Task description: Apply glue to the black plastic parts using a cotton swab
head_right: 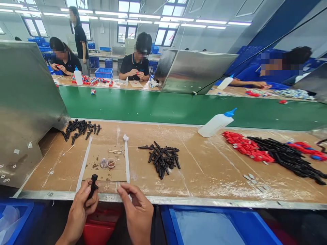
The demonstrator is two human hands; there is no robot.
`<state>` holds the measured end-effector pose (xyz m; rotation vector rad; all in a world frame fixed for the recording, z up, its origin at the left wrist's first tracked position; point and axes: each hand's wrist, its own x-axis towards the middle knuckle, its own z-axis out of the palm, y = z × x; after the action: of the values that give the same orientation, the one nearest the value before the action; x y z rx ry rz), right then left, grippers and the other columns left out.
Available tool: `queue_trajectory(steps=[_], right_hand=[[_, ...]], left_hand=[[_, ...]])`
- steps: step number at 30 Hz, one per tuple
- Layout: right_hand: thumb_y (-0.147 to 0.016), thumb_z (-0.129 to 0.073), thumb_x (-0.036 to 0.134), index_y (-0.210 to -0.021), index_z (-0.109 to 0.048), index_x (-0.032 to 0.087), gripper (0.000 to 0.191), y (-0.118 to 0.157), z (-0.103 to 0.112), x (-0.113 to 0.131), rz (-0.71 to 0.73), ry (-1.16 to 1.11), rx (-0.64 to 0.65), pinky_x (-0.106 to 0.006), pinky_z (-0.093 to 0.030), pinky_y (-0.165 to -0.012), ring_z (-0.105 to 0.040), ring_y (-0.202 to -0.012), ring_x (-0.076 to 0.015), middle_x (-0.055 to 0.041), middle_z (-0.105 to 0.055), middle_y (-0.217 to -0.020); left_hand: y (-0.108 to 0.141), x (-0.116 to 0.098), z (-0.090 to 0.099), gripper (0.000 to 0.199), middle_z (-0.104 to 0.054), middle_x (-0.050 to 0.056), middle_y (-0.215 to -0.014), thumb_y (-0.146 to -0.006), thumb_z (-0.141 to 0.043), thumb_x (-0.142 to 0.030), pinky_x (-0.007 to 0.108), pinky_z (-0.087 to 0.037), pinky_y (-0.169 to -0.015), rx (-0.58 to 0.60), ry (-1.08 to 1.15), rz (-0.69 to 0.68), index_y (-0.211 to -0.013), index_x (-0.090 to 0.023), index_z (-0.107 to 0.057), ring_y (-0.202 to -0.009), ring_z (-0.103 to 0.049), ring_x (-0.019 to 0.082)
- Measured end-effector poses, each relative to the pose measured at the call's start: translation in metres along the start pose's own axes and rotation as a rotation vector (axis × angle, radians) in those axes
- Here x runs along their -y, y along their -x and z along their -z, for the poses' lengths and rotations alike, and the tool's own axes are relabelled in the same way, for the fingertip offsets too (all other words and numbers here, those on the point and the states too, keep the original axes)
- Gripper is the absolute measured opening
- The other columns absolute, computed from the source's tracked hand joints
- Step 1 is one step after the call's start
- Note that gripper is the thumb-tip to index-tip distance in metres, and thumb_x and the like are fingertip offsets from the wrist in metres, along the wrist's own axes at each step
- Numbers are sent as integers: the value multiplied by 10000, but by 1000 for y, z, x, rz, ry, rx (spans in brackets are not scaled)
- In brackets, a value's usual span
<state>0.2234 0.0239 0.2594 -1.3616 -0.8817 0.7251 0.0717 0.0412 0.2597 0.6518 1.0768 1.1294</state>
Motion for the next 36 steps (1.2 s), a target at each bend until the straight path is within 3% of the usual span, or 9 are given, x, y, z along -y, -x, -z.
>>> queue_trajectory(steps=[2,5,11,20,26,31,36], right_hand=[[-795,-704,417,-882,-761,182,257,-17,1,-6,9,98,-12,-272,-575,-701,-693,-767,-194,-63,-747,-838],[-873,-593,472,-1030,-741,178,365,-46,-4,-17,60,207,67,-308,-546,-774,-678,-866,-209,-87,-736,-967],[-843,-639,480,-1071,-730,175,392,-80,-28,-35,170,289,223,-287,-519,-643,-644,-692,-183,-66,-724,-846],[-888,-590,423,-942,-754,197,284,-85,-39,-26,248,296,312,-315,-531,-689,-662,-785,-204,-82,-736,-934],[-908,-589,332,-993,-724,235,186,-87,-46,-21,437,396,393,-356,-541,-803,-655,-863,-202,-46,-734,-942],[-932,-553,258,-1052,-694,236,186,-90,-45,-29,587,447,340,-358,-541,-829,-657,-873,-188,-41,-735,-963],[-935,-554,214,-1037,-680,217,162,-90,-43,-33,641,516,334,-341,-537,-833,-652,-875,-178,-35,-730,-956]], left_hand=[[-3,6,7,420,-303,-87,-576,-772,-699,-515,121,-191,-429,16,69,73,-952,-144,-619,-485,-226,35],[-10,13,13,474,-254,-111,-521,-737,-713,-562,136,-103,-397,75,135,151,-882,-122,-614,-430,-145,13],[-29,22,21,548,-251,-131,-415,-681,-691,-670,179,-53,-328,232,249,243,-824,-150,-594,-290,-123,6],[-31,23,20,433,-242,-127,-459,-772,-669,-568,183,-77,-368,243,363,282,-856,-153,-579,-326,-119,6],[-32,20,14,349,-247,-120,-482,-855,-598,-501,188,-87,-393,238,416,323,-880,-155,-561,-344,-126,12],[-33,18,11,312,-227,-120,-495,-873,-581,-470,186,-95,-400,243,459,356,-873,-161,-541,-360,-103,19],[-33,13,6,288,-216,-117,-507,-895,-552,-447,193,-94,-408,249,477,364,-870,-161,-535,-376,-94,23]])
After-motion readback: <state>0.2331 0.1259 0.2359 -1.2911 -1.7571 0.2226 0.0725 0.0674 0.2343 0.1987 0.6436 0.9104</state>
